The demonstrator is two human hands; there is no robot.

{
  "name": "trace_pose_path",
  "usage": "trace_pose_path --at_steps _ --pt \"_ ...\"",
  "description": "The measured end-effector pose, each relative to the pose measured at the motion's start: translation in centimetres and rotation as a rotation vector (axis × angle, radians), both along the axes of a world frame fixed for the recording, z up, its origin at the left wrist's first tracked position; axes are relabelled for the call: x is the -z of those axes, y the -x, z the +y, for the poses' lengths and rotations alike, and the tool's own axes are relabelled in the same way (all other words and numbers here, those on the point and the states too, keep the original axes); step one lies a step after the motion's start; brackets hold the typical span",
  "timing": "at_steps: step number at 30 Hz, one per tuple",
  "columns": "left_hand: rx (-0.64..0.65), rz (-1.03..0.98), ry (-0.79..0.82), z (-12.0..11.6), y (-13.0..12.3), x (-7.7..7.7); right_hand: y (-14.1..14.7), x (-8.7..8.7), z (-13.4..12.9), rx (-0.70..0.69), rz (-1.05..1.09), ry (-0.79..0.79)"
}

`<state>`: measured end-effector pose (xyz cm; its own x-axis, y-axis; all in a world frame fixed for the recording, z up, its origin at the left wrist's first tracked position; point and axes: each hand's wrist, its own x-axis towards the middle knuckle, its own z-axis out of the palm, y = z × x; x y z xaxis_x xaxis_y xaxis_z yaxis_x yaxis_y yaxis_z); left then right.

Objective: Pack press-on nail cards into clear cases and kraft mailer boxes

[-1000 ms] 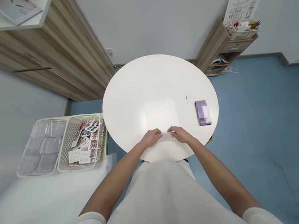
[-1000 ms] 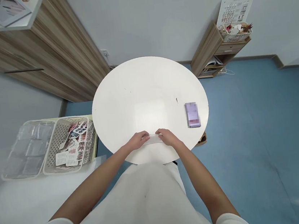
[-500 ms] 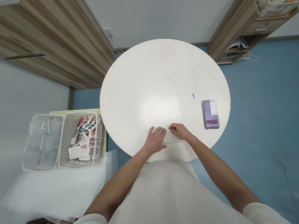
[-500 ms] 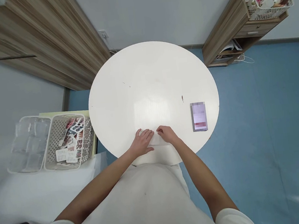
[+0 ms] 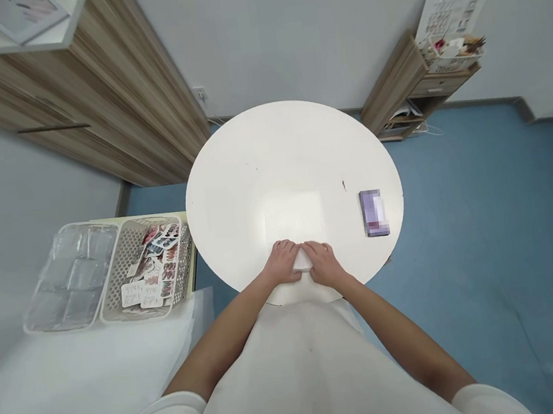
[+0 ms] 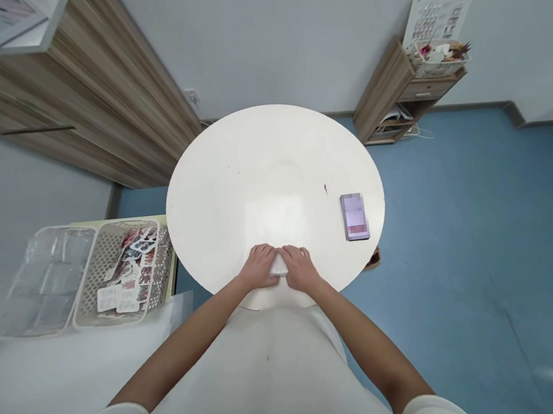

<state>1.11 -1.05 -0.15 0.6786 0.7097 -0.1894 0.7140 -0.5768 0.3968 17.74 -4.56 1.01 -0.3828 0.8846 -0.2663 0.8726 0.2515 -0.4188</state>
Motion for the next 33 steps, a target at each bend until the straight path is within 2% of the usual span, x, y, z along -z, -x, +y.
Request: trace_pose_path --at_steps 2,5,8,11,15,20,27,33 --pt "0.013 -0.022 0.015 -0.2 0.3 -0.2 0.5 0.0 -1.4 -0.041 -0.008 0.057" --pt "0.03 -0.041 0.046 -0.8 0.8 -0.5 1.3 0.5 -2.9 0.005 -0.01 0.066" --pt "0.039 -0.037 0.088 -1.5 1.3 -0.7 2.0 0.8 -3.6 0.061 0.008 0.06" --pt "0.035 -0.024 0.16 -1.9 1.7 -1.0 2.2 0.5 -3.6 0.06 -0.001 0.112" --pt "0.016 -0.003 0.229 -1.6 2.1 -1.6 1.8 -0.2 -2.4 0.085 0.029 0.216" --pt "-0.073 -0.093 0.269 -1.0 3.0 -1.8 1.3 -0.3 0.0 0.096 0.045 0.274" --pt "-0.286 -0.108 0.394 -0.1 4.7 -0.6 0.9 0.3 3.2 0.145 0.083 0.357" --pt "-0.441 -0.062 0.491 0.6 6.3 0.7 0.7 1.2 4.5 0.245 0.148 0.424"
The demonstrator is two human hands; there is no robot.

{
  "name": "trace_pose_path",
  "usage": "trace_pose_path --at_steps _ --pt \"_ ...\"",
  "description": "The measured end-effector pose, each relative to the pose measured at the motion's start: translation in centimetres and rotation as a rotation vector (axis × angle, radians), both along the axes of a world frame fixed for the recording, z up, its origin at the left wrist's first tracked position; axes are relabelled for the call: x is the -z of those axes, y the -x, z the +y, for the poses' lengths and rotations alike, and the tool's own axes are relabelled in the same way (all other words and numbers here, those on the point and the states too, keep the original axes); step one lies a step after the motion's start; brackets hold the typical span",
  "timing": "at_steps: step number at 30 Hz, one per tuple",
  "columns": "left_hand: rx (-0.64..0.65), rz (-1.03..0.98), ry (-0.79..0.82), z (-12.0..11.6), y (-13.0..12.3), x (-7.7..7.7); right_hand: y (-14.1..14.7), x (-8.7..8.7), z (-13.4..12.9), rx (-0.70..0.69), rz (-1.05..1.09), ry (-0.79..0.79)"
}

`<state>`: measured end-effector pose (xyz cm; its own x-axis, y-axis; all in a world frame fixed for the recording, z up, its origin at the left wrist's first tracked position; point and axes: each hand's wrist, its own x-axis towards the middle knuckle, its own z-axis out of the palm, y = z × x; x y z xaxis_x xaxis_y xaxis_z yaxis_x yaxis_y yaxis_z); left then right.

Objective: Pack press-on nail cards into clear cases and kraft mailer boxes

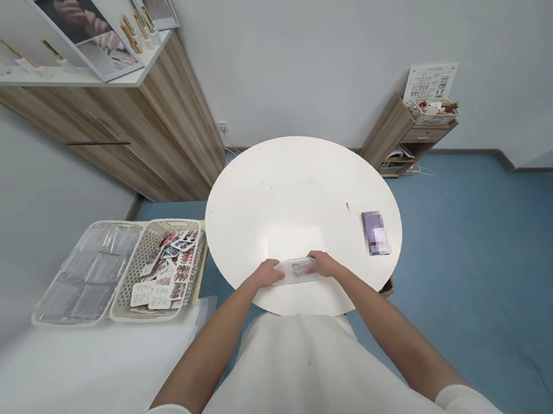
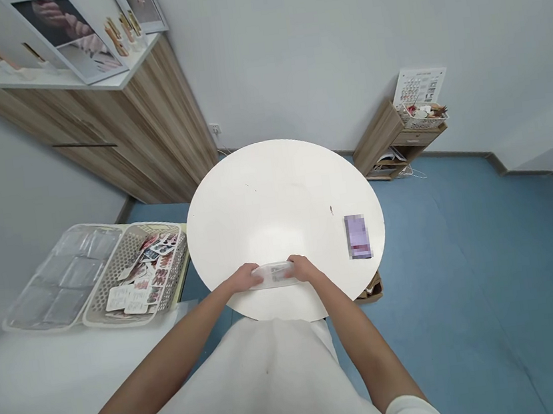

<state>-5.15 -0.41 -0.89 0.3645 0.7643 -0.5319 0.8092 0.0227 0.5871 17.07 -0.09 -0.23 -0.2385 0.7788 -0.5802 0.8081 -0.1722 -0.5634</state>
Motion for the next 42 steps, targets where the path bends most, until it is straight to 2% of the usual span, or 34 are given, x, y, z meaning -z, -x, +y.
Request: trace_pose_path --at_steps 6,10,13,14,16,18,20,25,30,32,35,37,40,42 --pt "-0.122 0.119 0.004 -0.2 0.4 1.1 -0.3 0.8 -0.4 0.143 0.052 -0.01" --pt "-0.158 0.176 -0.01 -1.1 0.2 0.8 -0.7 1.4 -0.9 0.259 0.04 -0.063" --pt "-0.215 0.221 -0.25 -2.4 -0.4 0.0 -0.6 1.8 -1.5 0.316 0.023 -0.097" --pt "-0.202 0.229 -0.369 -2.8 -0.8 -0.2 -0.6 1.8 -1.8 0.333 0.009 -0.128" --pt "-0.075 0.215 -0.547 -3.5 -1.9 -0.6 -0.8 1.9 -2.4 0.394 -0.052 -0.233" --pt "0.108 0.18 -0.607 -4.1 -3.0 -0.6 -1.2 1.9 -3.2 0.466 -0.117 -0.334" --pt "0.217 0.174 -0.607 -4.4 -3.9 -0.2 -1.7 1.9 -3.7 0.488 -0.134 -0.346" --pt "0.248 0.207 -0.586 -4.5 -4.3 1.3 -1.7 1.8 -3.5 0.468 -0.035 -0.181" --pt "0.289 0.206 -0.593 -4.6 -3.4 1.3 -0.4 1.0 -2.8 0.566 0.095 0.037" --pt "0.304 0.188 -0.586 -4.8 -3.0 1.1 -0.1 0.7 -3.3 0.539 0.146 0.071" --pt "0.32 0.163 -0.576 -5.2 -2.7 0.9 0.3 0.3 -4.7 0.534 0.242 0.032" --pt "0.329 0.164 -0.573 -5.3 -2.6 1.0 0.3 0.4 -5.7 0.612 0.295 0.004" --pt "0.338 0.192 -0.586 -5.4 -2.6 1.3 0.2 0.7 -6.8 0.784 0.325 0.052" --pt "0.335 0.213 -0.618 -5.5 -2.8 1.5 0.1 1.0 -7.1 0.845 0.333 0.075"
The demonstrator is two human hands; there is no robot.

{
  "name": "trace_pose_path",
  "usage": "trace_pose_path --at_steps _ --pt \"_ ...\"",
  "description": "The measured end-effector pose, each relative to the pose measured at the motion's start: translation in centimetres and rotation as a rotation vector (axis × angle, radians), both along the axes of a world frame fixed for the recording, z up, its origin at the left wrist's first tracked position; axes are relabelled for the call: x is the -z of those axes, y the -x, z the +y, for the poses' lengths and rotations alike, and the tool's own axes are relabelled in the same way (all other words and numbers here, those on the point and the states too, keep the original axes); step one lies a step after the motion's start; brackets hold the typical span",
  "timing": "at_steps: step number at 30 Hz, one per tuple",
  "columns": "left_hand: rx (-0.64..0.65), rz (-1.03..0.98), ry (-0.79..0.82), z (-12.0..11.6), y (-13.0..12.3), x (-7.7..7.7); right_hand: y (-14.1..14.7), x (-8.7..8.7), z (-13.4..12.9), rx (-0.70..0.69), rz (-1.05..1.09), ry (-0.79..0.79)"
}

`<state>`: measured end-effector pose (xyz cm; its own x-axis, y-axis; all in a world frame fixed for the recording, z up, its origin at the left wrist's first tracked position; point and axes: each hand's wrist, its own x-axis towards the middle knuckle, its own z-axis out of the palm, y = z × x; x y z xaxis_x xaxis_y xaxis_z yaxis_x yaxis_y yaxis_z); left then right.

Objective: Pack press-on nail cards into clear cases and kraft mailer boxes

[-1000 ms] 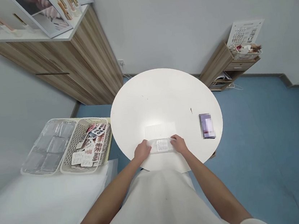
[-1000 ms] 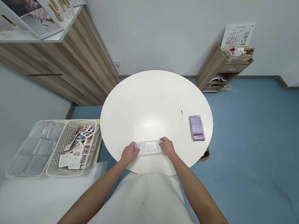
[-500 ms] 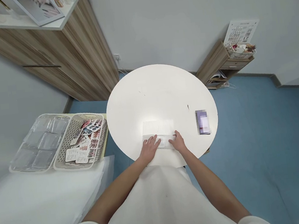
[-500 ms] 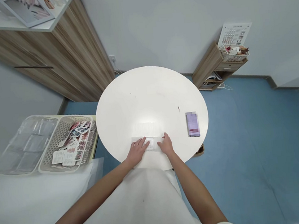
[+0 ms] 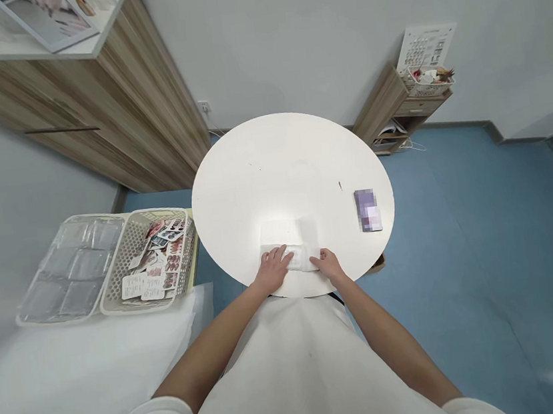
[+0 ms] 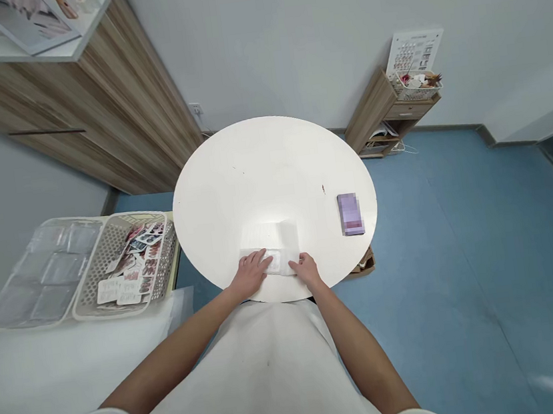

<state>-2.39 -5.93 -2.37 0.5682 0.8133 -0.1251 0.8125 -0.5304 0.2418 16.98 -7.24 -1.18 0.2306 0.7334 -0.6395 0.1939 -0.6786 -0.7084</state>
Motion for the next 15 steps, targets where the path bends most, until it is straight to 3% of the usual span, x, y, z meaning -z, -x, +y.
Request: trace_pose_path --at_steps 4,8,12,15 --pt "0.024 -0.012 -0.073 -0.9 -0.5 0.1 0.0 0.0 -0.1 0.035 0.007 -0.039" --pt "0.036 -0.023 -0.047 -2.2 -0.7 -0.1 1.1 -0.3 -0.1 0.024 0.015 -0.114" --pt "0.013 -0.058 0.006 -2.9 -0.5 -0.6 2.9 -0.5 0.4 -0.192 -0.002 -0.211" --pt "-0.091 -0.102 0.033 -3.1 -0.3 -1.0 3.8 -0.5 0.9 -0.391 -0.074 -0.201"
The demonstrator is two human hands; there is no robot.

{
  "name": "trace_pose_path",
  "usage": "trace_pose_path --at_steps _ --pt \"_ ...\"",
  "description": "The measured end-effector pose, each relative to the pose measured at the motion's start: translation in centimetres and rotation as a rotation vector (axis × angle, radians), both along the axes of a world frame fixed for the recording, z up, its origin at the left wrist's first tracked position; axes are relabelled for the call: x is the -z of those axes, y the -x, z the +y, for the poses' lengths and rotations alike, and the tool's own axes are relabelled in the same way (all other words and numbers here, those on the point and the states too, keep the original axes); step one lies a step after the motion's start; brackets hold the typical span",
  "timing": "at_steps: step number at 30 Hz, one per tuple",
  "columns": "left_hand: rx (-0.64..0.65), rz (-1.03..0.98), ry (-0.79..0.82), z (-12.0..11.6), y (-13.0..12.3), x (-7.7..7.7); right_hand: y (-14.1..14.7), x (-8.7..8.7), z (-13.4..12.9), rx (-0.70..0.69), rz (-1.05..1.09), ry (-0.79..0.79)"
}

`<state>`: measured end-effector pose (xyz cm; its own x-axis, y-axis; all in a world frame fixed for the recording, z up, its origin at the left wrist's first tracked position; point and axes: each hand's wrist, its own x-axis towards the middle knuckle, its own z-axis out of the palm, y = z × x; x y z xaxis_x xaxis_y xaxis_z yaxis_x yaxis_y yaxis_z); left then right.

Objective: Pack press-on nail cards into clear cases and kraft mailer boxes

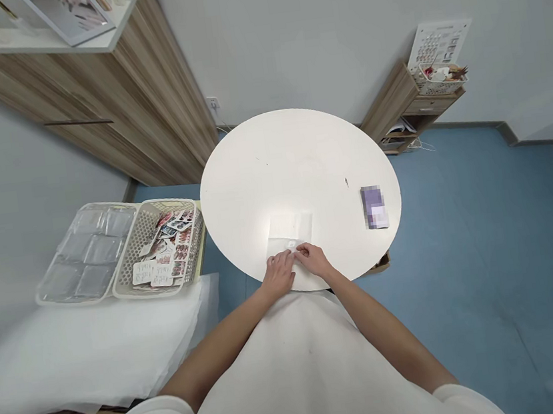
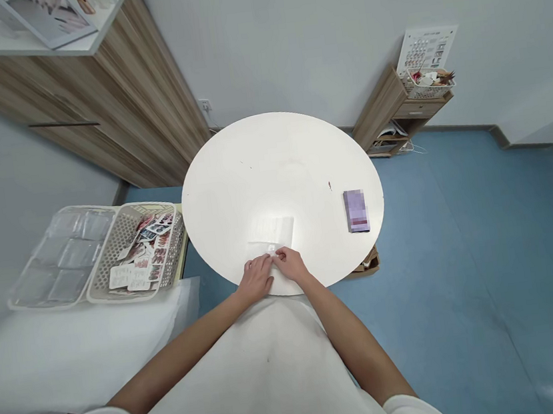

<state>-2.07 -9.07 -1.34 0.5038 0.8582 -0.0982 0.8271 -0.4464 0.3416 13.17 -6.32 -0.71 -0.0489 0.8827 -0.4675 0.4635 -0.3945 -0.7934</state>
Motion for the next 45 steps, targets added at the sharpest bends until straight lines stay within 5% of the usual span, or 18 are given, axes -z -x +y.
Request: trace_pose_path --at_steps 3,9,14,16,21,28,35,45 --pt "-0.034 -0.019 -0.002 -0.1 0.0 -0.3 0.0 0.2 0.5 -0.067 -0.038 0.017" --pt "0.132 0.016 0.034 0.1 0.1 -0.2 -1.6 0.0 0.7 -0.098 -0.051 0.001" --pt "0.083 -0.066 0.119 -0.3 0.6 -0.2 -1.7 -0.2 0.1 -0.292 -0.34 -0.154" --pt "-0.08 -0.116 0.183 -0.8 0.9 -0.1 -1.0 -0.2 -0.1 -0.4 -0.439 -0.142" --pt "-0.848 -0.317 0.464 -0.8 1.6 1.2 0.1 -0.1 -0.1 -0.451 -0.525 -0.099" --pt "-1.167 -0.739 0.718 1.8 1.0 1.6 -0.1 -0.1 -0.3 -0.437 -0.466 -0.078" --pt "-0.88 -0.725 0.829 3.7 2.4 0.2 -0.2 0.1 -0.3 -0.41 -0.419 -0.087" --pt "-0.525 -0.514 0.608 5.4 0.4 -1.1 -0.1 0.6 -0.3 -0.334 -0.36 -0.073"
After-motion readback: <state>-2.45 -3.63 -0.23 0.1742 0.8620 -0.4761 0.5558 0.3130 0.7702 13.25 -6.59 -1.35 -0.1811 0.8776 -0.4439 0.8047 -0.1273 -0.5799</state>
